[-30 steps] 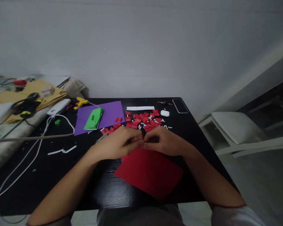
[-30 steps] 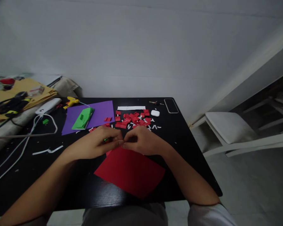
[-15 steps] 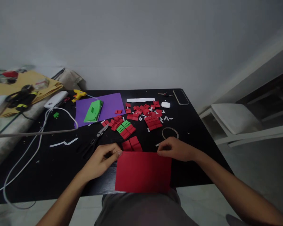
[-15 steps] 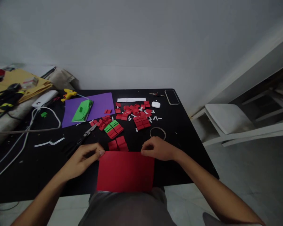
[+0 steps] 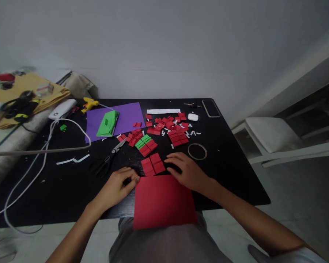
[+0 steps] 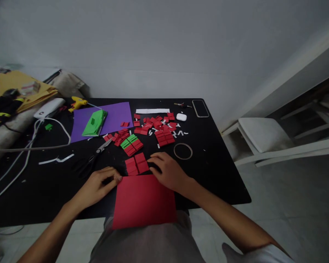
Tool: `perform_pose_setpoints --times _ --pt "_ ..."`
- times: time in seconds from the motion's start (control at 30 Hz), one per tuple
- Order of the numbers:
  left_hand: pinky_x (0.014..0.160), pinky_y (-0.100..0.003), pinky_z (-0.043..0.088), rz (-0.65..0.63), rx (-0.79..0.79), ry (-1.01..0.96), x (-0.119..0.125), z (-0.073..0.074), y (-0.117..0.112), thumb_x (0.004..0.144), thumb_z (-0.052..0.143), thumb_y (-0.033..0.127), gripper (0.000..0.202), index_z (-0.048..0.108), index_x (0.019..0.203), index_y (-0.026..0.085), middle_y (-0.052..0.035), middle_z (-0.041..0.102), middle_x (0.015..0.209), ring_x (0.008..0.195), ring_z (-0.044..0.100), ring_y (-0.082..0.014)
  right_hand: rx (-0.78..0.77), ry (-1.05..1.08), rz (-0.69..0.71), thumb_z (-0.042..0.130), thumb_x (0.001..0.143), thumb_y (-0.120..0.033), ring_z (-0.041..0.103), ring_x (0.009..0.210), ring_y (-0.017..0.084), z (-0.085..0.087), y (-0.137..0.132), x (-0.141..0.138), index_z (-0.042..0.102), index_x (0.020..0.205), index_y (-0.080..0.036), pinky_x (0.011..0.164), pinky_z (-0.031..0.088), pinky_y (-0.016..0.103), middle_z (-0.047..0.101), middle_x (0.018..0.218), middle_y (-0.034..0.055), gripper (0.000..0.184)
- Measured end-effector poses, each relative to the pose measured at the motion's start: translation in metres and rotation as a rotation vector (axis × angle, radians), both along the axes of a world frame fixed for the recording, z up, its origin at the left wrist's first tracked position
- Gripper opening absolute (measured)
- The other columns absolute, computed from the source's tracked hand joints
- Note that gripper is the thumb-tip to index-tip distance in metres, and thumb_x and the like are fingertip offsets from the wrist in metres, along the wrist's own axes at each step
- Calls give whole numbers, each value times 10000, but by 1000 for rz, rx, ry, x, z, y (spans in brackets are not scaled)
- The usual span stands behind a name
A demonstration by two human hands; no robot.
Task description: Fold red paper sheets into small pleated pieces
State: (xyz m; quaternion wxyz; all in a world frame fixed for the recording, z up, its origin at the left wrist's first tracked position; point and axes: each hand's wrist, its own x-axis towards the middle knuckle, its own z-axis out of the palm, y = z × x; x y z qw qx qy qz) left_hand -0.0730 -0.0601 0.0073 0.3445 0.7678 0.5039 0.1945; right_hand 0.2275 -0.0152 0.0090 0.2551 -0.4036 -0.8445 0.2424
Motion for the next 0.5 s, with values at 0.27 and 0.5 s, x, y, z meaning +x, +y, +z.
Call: perform_pose_setpoints --times 0.27,0.5 --pt "768 -263 482 -19 -68 -55 -12 4 -2 1047 540 346 294 727 865 209 -21 706 880 821 656 -158 126 -188 391 569 1075 -302 519 1469 288 -17 15 -50 701 1360 -191 1252 396 524 607 1539 130 333" --pt "694 -265 476 93 2 -33 -21 5 9 999 538 324 297 646 756 193 -22 687 790 739 653 -163 212 -262 104 511 1039 -139 515 1482 331 -26 23 -18 698 1377 -140 1228 439 584 600 1535 184 386"
